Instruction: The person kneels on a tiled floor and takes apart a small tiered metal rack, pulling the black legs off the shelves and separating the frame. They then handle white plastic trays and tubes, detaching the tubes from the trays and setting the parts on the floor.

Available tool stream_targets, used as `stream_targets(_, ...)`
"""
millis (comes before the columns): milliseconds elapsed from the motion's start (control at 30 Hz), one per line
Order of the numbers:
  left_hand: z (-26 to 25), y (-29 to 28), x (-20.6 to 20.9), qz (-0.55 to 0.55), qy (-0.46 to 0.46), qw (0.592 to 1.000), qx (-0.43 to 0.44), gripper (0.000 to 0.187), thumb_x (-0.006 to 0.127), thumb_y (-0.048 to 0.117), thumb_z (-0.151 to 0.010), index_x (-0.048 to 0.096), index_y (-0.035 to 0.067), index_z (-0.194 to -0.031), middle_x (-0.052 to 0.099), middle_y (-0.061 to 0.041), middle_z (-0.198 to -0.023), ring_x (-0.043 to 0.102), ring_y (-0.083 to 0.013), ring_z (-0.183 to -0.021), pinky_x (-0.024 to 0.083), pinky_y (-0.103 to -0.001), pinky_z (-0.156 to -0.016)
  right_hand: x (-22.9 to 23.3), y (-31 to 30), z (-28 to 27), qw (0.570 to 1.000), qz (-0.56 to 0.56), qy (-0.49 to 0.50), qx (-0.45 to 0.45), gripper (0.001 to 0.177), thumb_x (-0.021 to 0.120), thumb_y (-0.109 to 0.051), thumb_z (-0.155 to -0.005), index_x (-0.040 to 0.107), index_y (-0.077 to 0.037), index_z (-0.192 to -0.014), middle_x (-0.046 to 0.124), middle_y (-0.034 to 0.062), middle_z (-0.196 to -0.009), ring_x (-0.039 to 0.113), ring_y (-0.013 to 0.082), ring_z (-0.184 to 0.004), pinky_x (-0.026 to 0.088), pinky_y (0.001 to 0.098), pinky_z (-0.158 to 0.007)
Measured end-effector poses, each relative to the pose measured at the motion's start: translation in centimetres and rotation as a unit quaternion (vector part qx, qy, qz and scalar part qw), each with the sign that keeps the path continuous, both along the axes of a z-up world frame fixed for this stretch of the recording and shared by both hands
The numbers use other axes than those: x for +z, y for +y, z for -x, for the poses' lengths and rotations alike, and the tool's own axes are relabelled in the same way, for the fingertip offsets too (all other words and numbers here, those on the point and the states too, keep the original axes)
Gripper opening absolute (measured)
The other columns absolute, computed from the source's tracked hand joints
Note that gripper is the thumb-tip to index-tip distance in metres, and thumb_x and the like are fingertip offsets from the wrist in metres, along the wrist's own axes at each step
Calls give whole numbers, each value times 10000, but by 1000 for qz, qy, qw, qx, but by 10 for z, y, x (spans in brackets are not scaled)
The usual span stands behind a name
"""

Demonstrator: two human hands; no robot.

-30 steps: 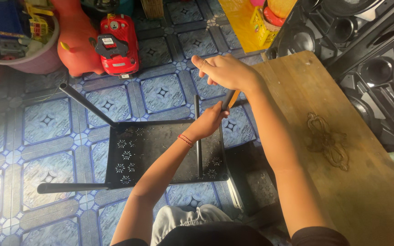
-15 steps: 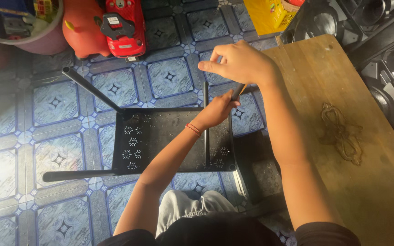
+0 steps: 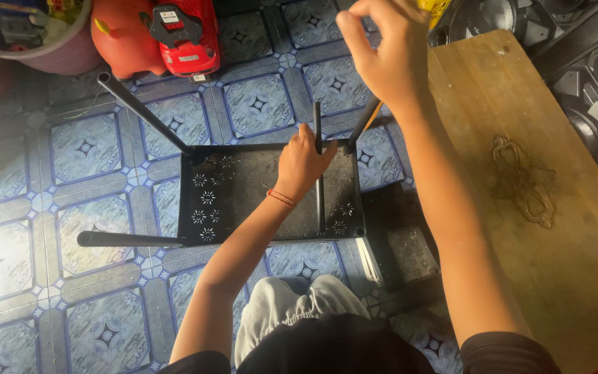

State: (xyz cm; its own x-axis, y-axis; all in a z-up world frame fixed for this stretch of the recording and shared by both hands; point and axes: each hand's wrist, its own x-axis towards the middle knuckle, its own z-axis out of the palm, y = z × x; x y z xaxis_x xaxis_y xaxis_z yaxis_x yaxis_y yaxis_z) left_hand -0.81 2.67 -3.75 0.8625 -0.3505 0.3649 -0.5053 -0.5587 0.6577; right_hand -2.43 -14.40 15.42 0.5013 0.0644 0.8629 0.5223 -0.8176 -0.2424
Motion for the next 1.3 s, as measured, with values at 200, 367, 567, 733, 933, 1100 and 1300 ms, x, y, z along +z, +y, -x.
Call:
stream_targets(200,6,10,-17,-46,58,997,-2,377,710,325,-924,545,-7,-993,701,-238,-784,702,-449,-716,572,-504,-628,-17,19,43,981,61,-122,-135,81,771,-157,-1040,707,-125,-1002,629,25,-1240,476,329,-1268,374,453,-1060)
stream_targets(367,37,31,44,99,73,991,-53,270,694,221,-934,606,24,-1095,745,-165,-842,735,-359,-713,564,-445,-636,-23,40,74,996,7,-60,-67,158,732,-158,-1052,662,-80,-1170,596,80,-1247,568,280,-1179,477,344,-962)
stream_targets(567,94,30,97,213,-7,946,-244,287,683,105,-1002,578,28,-1258,679,-170,-1049,730,-292,-917,603,-368,-790,-30,47,112,984,-112,107,91,320,645,-71,-1043,502,19,-1314,617,170,-1205,592,159,-929,465,279,-754)
stream_targets(733,124,13,85,197,42,933,-300,295,727,147,-999,572,23,-1216,680,-165,-1012,705,-305,-905,590,-372,-801,-47,40,152,942,-247,164,159,129,507,-93,-1215,429,-13,-1151,593,101,-847,608,155,-756,540,280,-767)
stream_targets(933,146,13,45,195,149,892,-381,265,667,160,-1020,595,28,-1238,746,-104,-1075,748,-229,-1018,600,-354,-868,-75,23,176,921,-314,127,190,179,477,-148,-1199,372,-31,-1114,498,77,-759,557,155,-671,533,310,-727)
stream_targets(1100,146,12,24,183,212,883,-378,257,675,178,-999,621,20,-1195,751,-88,-1016,750,-210,-969,593,-343,-857,-89,22,176,910,-326,132,219,173,501,-158,-1188,372,-47,-1156,489,84,-764,522,135,-646,546,305,-720)
stream_targets(1300,145,17,20,179,175,892,-375,243,697,182,-986,613,31,-1157,733,-108,-1020,737,-216,-932,573,-338,-829,-77,28,184,915,-289,164,231,410,459,-424,-1163,421,-24,-1078,569,124,-755,603,224,-716,521,365,-760)
